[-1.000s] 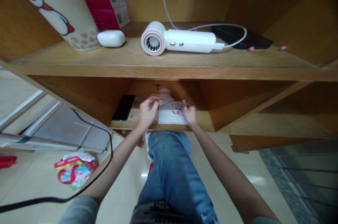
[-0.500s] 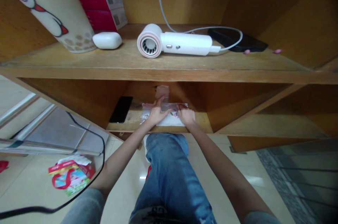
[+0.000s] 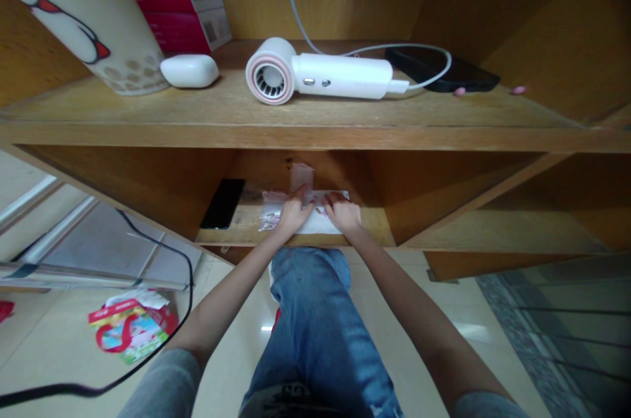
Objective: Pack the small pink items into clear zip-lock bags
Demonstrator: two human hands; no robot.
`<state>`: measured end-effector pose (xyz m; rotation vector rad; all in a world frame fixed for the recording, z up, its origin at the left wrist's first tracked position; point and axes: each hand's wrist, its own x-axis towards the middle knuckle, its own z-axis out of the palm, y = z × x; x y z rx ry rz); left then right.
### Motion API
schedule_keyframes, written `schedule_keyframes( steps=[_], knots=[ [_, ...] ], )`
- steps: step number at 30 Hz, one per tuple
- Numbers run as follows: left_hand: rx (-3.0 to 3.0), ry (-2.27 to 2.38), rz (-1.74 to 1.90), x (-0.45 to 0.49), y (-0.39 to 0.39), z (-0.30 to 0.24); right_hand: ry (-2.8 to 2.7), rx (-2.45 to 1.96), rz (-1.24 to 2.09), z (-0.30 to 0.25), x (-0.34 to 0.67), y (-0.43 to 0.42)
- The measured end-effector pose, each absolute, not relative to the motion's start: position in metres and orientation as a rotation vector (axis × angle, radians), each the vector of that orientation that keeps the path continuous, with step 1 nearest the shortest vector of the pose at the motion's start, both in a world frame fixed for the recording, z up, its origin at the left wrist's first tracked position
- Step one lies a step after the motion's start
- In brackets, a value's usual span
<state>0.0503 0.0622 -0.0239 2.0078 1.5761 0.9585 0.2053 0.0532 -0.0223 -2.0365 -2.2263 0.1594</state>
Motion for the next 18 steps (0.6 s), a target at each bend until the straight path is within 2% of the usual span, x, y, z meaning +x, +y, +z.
schedule_keyframes(
  steps=[9,18],
  knots=[
    [2.05,1.829,0.778,0.047,0.06,-0.021,-2.274,-2.012,0.143,-0.022,0.206,0.054],
    [2.035,1.981,0.976,0.003,0.044,-0.003,-2.257,-2.027,0.149,-0.02,0.205,0.052]
  ],
)
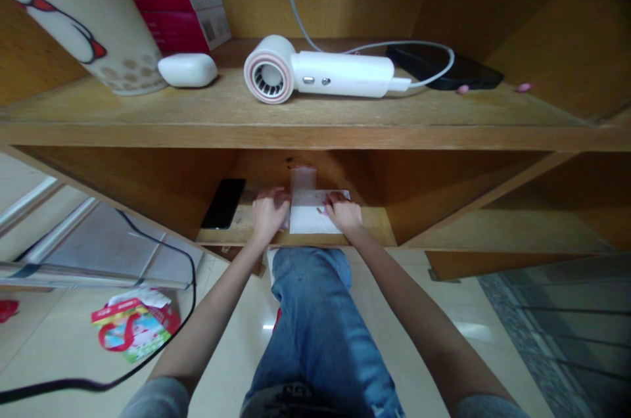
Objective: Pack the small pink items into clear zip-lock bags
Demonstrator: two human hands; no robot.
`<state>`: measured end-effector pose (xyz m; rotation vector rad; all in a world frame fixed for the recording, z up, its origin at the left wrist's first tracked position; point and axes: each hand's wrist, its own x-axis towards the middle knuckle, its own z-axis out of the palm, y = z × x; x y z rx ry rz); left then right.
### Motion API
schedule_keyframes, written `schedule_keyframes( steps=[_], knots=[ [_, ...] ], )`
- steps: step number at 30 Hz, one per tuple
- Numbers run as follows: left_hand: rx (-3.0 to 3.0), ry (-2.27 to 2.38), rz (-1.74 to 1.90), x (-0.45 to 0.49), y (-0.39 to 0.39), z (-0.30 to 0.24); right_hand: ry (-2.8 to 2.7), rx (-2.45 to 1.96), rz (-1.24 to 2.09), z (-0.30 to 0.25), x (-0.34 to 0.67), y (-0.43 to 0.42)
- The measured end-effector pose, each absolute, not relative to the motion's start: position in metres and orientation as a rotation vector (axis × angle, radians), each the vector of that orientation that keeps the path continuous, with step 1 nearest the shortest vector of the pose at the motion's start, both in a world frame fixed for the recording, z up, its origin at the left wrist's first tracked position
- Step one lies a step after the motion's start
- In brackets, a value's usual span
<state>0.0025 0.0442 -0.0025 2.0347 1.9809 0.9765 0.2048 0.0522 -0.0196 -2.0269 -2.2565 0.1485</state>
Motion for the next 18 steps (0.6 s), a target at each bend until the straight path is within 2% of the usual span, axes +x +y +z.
schedule_keyframes(
  steps=[7,18],
  knots=[
    [2.007,2.125,0.912,-0.032,0.029,-0.006,-2.273,-1.99,0.122,-0.023,0.206,0.053],
    [1.873,2.063,0.866,-0.044,0.021,-0.019,-2.248,-2.028,0.11,-0.021,0.206,0.05]
  ],
)
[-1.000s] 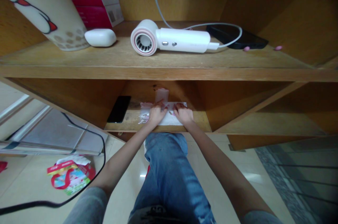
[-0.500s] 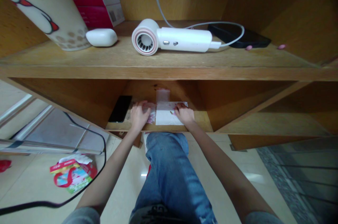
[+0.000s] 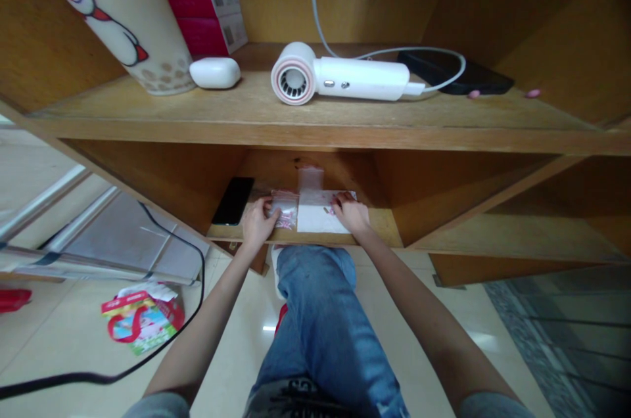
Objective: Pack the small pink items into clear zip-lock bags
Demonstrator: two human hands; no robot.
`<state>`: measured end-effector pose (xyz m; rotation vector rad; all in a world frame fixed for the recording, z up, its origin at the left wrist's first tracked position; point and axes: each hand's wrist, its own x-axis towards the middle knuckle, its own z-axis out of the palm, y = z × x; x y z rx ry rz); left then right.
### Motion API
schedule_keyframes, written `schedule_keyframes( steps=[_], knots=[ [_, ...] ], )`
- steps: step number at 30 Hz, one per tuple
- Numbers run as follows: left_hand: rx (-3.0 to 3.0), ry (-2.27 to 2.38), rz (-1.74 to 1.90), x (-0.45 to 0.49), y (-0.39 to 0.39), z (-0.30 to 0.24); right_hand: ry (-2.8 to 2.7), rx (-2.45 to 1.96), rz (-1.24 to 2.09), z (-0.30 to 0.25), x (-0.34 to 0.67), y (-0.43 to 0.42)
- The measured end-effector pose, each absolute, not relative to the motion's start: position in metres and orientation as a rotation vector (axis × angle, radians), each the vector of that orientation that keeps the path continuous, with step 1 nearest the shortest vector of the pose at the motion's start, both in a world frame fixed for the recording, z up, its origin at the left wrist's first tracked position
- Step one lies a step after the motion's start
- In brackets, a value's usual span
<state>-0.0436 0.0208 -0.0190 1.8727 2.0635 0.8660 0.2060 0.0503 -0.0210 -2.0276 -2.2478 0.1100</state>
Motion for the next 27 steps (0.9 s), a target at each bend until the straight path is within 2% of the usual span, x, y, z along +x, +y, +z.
schedule_keyframes(
  steps=[8,17,24,27],
  knots=[
    [1.737,1.925,1.089,-0.045,0.02,-0.02,-2.178,-1.959,0.152,-0.021,0.208,0.05],
    [1.41,1.407,1.507,-0.048,0.012,-0.011,-2.059,-1.899,0.291,-0.027,0.218,0.058],
    [1.263,1.107,1.527,-0.04,0.001,0.006,-1.842,-1.571,0.491,-0.012,0.218,0.058],
    [1.278,1.048,1.448,-0.034,0.0,0.011,-1.793,-1.32,0.713,0.004,0.21,0.054]
  ],
)
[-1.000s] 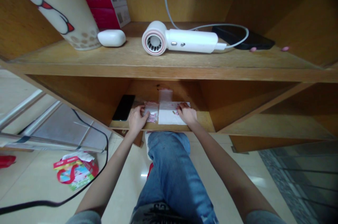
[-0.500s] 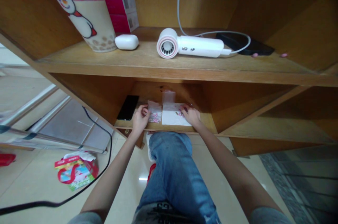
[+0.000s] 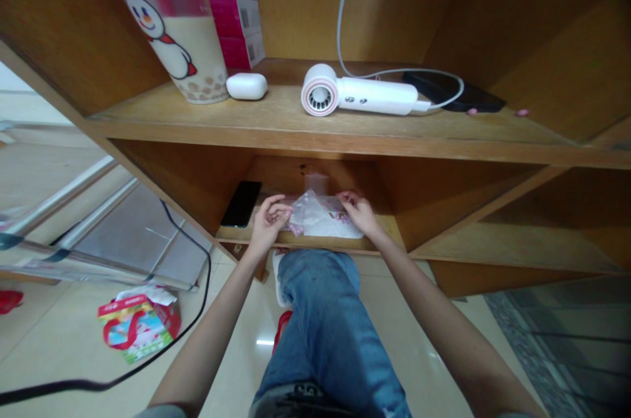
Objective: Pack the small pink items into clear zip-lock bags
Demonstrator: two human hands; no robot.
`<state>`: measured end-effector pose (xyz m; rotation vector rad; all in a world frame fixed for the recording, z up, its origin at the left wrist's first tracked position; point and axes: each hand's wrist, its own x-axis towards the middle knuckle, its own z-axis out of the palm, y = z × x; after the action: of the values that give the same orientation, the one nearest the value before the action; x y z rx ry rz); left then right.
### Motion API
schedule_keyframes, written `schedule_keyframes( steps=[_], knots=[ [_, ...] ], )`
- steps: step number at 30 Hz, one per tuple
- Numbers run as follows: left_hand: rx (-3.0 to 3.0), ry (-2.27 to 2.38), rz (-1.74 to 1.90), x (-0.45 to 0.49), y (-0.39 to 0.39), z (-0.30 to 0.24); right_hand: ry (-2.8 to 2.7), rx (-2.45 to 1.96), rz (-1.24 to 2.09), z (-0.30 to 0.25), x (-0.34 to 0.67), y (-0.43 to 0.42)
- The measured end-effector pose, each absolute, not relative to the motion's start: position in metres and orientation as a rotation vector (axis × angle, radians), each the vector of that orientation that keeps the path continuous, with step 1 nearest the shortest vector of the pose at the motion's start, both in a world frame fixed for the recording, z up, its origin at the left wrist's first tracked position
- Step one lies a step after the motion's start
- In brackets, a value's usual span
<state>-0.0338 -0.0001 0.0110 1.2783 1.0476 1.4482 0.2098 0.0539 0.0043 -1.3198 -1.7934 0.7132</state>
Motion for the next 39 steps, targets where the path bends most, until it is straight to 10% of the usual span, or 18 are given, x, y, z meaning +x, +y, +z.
schedule_keyframes(
  steps=[7,39],
  knots=[
    [1.253,1.031,1.392,-0.023,0.002,0.01,-1.782,-1.081,1.352,0.035,0.194,0.037],
    [1.691,1.127,1.076,0.021,-0.013,0.026,-1.831,-0.95,1.329,0.031,0.188,0.012]
  ],
)
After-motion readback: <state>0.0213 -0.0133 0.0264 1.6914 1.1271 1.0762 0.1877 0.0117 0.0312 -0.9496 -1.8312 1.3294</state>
